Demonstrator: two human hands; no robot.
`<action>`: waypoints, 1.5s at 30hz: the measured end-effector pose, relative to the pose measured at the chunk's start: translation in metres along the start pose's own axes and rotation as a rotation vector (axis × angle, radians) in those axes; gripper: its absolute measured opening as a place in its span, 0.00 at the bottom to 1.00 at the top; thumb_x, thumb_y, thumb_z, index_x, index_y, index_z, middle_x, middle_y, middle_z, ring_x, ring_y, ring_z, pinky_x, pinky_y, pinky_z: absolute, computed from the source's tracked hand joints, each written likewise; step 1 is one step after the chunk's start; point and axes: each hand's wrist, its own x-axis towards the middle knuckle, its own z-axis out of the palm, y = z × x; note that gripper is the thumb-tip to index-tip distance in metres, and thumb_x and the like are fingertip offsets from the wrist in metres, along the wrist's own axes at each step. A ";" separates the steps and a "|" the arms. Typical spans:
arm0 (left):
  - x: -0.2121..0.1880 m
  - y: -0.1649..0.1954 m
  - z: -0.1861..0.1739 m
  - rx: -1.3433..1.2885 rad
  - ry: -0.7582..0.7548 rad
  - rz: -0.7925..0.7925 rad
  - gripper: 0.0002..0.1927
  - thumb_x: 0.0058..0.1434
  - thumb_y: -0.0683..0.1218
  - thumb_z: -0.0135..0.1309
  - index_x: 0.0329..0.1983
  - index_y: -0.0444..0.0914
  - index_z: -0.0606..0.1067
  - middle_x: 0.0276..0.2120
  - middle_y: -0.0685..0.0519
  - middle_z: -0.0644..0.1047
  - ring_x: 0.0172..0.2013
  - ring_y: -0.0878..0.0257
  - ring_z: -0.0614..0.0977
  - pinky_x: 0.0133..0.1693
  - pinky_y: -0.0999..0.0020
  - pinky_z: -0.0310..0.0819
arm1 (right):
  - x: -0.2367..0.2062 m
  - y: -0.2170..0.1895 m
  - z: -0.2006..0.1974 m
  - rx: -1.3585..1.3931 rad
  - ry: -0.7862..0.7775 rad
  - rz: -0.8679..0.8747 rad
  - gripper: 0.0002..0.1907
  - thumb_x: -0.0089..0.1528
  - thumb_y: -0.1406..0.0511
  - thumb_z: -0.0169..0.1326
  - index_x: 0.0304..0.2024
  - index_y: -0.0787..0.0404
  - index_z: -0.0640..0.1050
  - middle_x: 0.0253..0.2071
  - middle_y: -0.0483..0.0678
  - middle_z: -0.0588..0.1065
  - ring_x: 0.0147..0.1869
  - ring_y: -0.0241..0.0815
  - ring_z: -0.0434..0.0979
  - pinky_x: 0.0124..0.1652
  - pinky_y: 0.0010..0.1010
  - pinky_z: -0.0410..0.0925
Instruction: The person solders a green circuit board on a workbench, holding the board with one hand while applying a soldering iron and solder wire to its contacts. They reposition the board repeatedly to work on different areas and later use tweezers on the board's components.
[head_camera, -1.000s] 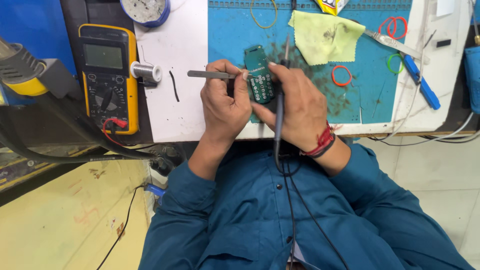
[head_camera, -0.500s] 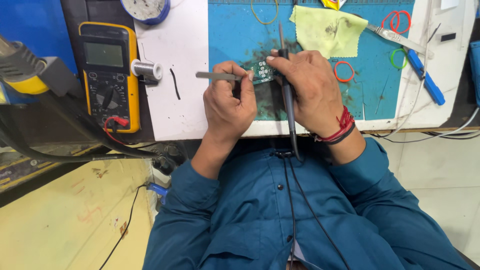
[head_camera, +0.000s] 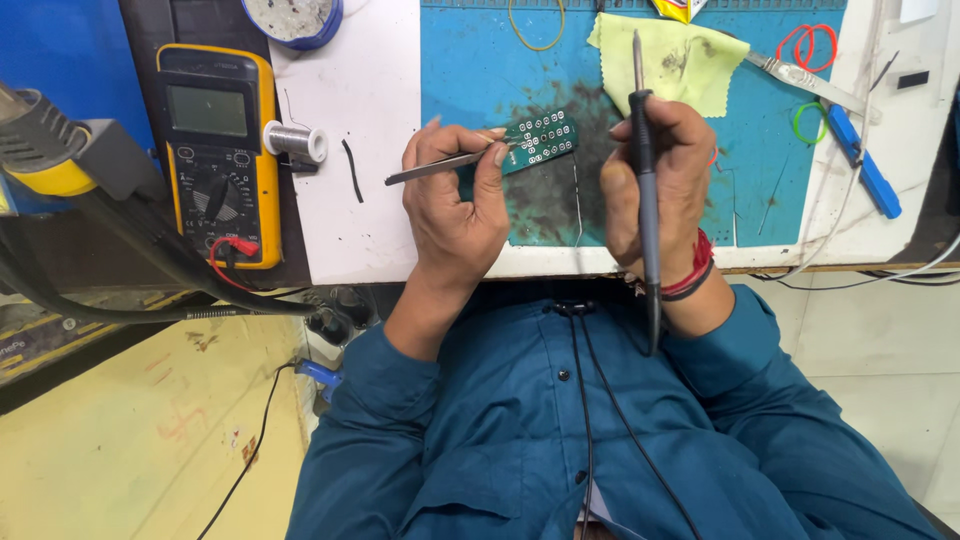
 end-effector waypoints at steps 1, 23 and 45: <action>0.001 -0.002 -0.001 -0.032 -0.001 -0.008 0.09 0.69 0.37 0.57 0.46 0.37 0.68 0.38 0.52 0.81 0.42 0.53 0.85 0.63 0.56 0.67 | -0.001 0.001 0.000 -0.099 -0.021 0.000 0.19 0.73 0.68 0.59 0.62 0.64 0.67 0.47 0.50 0.75 0.46 0.34 0.74 0.47 0.25 0.70; 0.015 -0.025 -0.019 -0.008 -0.078 -0.060 0.09 0.69 0.37 0.59 0.46 0.39 0.71 0.40 0.53 0.82 0.40 0.58 0.79 0.46 0.64 0.73 | -0.002 -0.006 0.025 -0.163 -0.151 0.090 0.07 0.62 0.72 0.67 0.39 0.67 0.80 0.30 0.48 0.77 0.31 0.33 0.76 0.32 0.24 0.64; 0.016 -0.037 -0.018 -0.079 -0.079 -0.046 0.10 0.71 0.36 0.57 0.48 0.36 0.67 0.42 0.50 0.78 0.42 0.57 0.84 0.44 0.64 0.80 | 0.003 -0.006 0.036 -0.295 -0.172 -0.143 0.12 0.58 0.74 0.69 0.39 0.63 0.78 0.34 0.52 0.78 0.34 0.47 0.80 0.35 0.32 0.69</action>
